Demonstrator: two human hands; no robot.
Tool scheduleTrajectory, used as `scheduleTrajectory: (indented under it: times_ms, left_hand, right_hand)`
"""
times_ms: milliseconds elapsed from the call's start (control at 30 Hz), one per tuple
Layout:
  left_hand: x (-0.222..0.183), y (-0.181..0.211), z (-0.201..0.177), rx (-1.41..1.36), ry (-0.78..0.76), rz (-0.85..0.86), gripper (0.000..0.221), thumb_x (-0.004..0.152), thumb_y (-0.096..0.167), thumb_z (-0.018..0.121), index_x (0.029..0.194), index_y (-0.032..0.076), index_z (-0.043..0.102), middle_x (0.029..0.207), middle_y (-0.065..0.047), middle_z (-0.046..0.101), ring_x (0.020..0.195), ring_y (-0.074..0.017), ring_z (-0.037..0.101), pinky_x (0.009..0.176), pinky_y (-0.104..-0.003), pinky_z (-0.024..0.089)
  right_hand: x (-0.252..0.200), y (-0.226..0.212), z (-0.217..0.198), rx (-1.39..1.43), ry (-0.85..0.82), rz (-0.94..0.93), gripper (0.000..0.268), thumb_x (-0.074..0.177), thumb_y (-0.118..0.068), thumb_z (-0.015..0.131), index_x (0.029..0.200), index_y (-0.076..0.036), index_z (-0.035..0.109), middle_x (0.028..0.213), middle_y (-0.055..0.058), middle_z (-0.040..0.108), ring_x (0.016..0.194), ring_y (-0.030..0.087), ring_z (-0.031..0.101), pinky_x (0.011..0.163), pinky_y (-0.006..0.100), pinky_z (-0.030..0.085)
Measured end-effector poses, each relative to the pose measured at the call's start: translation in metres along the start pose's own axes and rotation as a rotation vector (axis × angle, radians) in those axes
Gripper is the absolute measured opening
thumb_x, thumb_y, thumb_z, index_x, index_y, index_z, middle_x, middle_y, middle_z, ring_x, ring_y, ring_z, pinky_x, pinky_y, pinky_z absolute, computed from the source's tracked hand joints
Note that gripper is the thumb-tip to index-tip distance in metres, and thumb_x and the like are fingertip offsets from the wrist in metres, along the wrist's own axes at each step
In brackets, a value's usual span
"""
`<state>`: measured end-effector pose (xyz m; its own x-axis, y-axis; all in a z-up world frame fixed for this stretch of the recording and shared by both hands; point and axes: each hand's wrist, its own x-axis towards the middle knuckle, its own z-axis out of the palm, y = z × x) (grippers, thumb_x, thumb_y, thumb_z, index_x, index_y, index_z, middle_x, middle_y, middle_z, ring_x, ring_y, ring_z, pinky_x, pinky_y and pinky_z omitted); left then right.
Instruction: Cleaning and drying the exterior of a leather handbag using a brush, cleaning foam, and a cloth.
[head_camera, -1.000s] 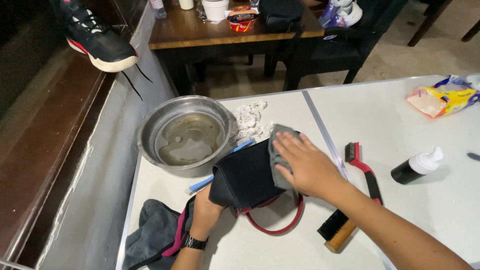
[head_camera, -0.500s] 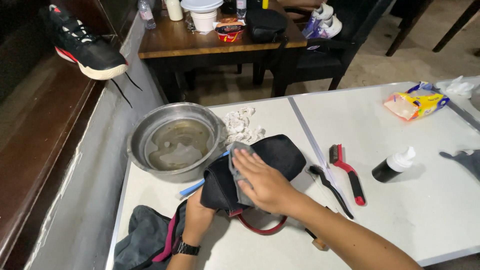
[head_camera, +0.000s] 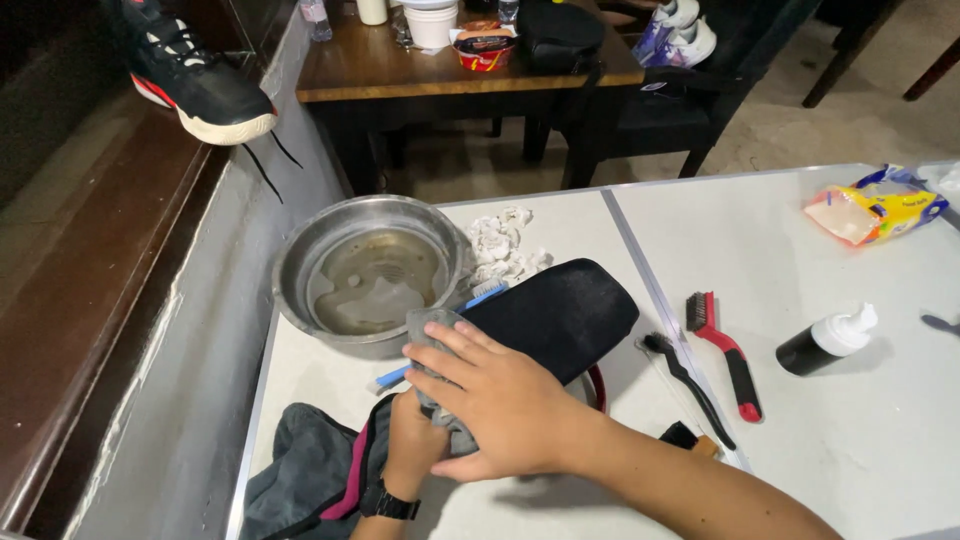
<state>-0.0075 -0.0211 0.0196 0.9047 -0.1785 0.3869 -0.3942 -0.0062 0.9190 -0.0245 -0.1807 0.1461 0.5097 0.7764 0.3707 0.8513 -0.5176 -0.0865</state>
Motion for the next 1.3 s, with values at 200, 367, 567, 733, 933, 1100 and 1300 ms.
scheduleTrajectory:
  times_ms: [200,367,567,733,933,1100,1300]
  left_hand:
    - [0.000,0.002,-0.002,-0.001,0.001,-0.004,0.009,0.084,0.006,0.073,0.080,0.003,0.065,0.070,-0.013,0.070,0.074,-0.0155,0.058,0.067,-0.039,0.055]
    - [0.003,0.004,-0.001,0.003,-0.010,-0.013,0.010,0.084,0.006,0.073,0.078,0.003,0.065,0.069,-0.013,0.070,0.073,-0.0152,0.057,0.066,-0.039,0.055]
    - [0.005,0.006,-0.004,0.003,0.005,-0.011,0.012,0.084,0.006,0.073,0.076,0.002,0.065,0.066,-0.014,0.070,0.071,-0.0150,0.057,0.065,-0.039,0.054]
    - [0.004,0.006,-0.006,0.005,0.047,-0.014,0.013,0.084,0.006,0.073,0.075,0.002,0.065,0.064,-0.014,0.069,0.070,-0.0148,0.057,0.064,-0.039,0.054]
    - [0.012,0.008,-0.011,0.016,0.096,-0.021,0.015,0.084,0.006,0.073,0.073,0.002,0.065,0.062,-0.014,0.069,0.068,-0.0145,0.056,0.063,-0.039,0.054]
    - [0.014,0.011,-0.008,0.020,0.106,-0.030,0.017,0.084,0.006,0.073,0.071,0.002,0.064,0.059,-0.014,0.069,0.066,-0.0142,0.055,0.062,-0.039,0.054]
    - [0.009,0.008,-0.005,0.013,0.070,-0.022,0.019,0.084,0.006,0.073,0.069,0.002,0.064,0.057,-0.014,0.069,0.064,-0.0139,0.055,0.061,-0.039,0.054]
  right_hand:
    - [0.004,-0.008,0.030,-0.213,-0.013,0.301,0.082,0.080,-0.055,0.074,0.146,-0.010,0.054,0.160,0.020,0.038,0.148,0.043,0.031,0.117,0.055,0.029]
    - [0.017,-0.006,0.032,-0.236,-0.139,0.385,0.086,0.085,-0.060,0.070,0.151,-0.009,0.048,0.157,0.021,0.038,0.146,0.043,0.031,0.116,0.056,0.028]
    - [0.015,-0.005,0.036,-0.281,-0.020,0.275,0.084,0.085,-0.050,0.072,0.149,-0.002,0.049,0.150,0.027,0.045,0.141,0.043,0.039,0.118,0.051,0.032]
    - [-0.001,-0.016,0.037,-0.359,0.172,0.208,0.065,0.103,-0.042,0.058,0.147,0.004,0.050,0.151,0.036,0.044,0.142,0.048,0.045,0.118,0.054,0.038]
    - [-0.028,0.031,0.006,-0.115,-0.129,0.110,0.111,0.091,-0.084,0.041,0.160,0.001,0.025,0.167,0.028,0.021,0.154,0.041,0.022,0.123,0.053,0.017]
    - [-0.067,0.095,-0.009,-0.284,-0.327,0.508,0.078,0.101,-0.062,0.043,0.159,-0.011,0.035,0.168,0.016,0.029,0.156,0.034,0.025,0.121,0.063,0.018]
    - [-0.097,0.139,-0.013,-0.150,-0.099,0.789,0.053,0.107,-0.038,0.047,0.154,-0.014,0.050,0.161,0.011,0.047,0.150,0.026,0.041,0.123,0.043,0.032]
